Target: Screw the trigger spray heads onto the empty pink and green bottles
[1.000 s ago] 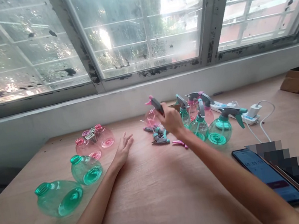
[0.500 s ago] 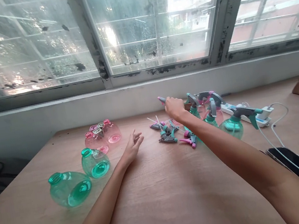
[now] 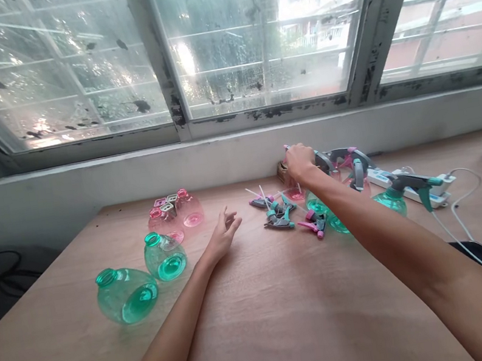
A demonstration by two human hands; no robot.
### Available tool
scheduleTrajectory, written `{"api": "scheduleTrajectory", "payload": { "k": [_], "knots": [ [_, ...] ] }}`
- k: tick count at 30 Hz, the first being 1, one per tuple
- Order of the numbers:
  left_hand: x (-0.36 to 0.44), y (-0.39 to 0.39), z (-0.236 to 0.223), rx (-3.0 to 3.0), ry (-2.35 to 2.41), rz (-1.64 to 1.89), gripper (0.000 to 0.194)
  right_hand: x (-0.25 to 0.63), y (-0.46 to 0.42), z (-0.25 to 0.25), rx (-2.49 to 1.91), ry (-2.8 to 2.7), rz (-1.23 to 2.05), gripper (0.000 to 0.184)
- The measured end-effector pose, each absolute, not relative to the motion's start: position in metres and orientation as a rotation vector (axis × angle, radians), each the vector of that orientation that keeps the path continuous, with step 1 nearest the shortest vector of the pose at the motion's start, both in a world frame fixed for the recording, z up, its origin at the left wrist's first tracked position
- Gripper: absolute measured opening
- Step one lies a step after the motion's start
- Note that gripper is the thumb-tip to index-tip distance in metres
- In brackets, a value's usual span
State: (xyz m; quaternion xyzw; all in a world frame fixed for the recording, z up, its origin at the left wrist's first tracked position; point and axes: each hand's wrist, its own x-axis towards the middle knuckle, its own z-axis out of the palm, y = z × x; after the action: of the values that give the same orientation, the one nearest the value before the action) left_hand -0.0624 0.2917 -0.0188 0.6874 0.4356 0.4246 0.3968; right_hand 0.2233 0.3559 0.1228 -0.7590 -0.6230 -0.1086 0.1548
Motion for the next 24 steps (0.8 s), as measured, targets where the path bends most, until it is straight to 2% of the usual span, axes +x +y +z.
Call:
{"api": "scheduleTrajectory", "payload": {
  "k": [5,10,14,20,24],
  "knots": [
    [-0.063,0.295,-0.023,1.855,1.154,1.088,0.069,0.229,0.348,0.123,-2.254,-1.77,-0.456,0.026],
    [-0.061,0.29,-0.022,2.081,1.225,1.07,0.065,0.223,0.32,0.117,-2.203,-1.754,-0.578,0.052],
    [-0.056,0.276,-0.016,2.343,1.251,1.027,0.059,0.209,0.276,0.084,-1.92,-1.872,-0.622,0.063],
    [-0.044,0.253,0.005,2.574,1.304,1.11,0.049,0.201,0.224,-0.011,-1.627,-2.045,-0.599,0.055],
    [-0.043,0.246,0.062,2.662,1.531,1.122,0.04,0.207,0.221,-0.044,-1.618,-2.009,-0.518,0.047]
  ]
}}
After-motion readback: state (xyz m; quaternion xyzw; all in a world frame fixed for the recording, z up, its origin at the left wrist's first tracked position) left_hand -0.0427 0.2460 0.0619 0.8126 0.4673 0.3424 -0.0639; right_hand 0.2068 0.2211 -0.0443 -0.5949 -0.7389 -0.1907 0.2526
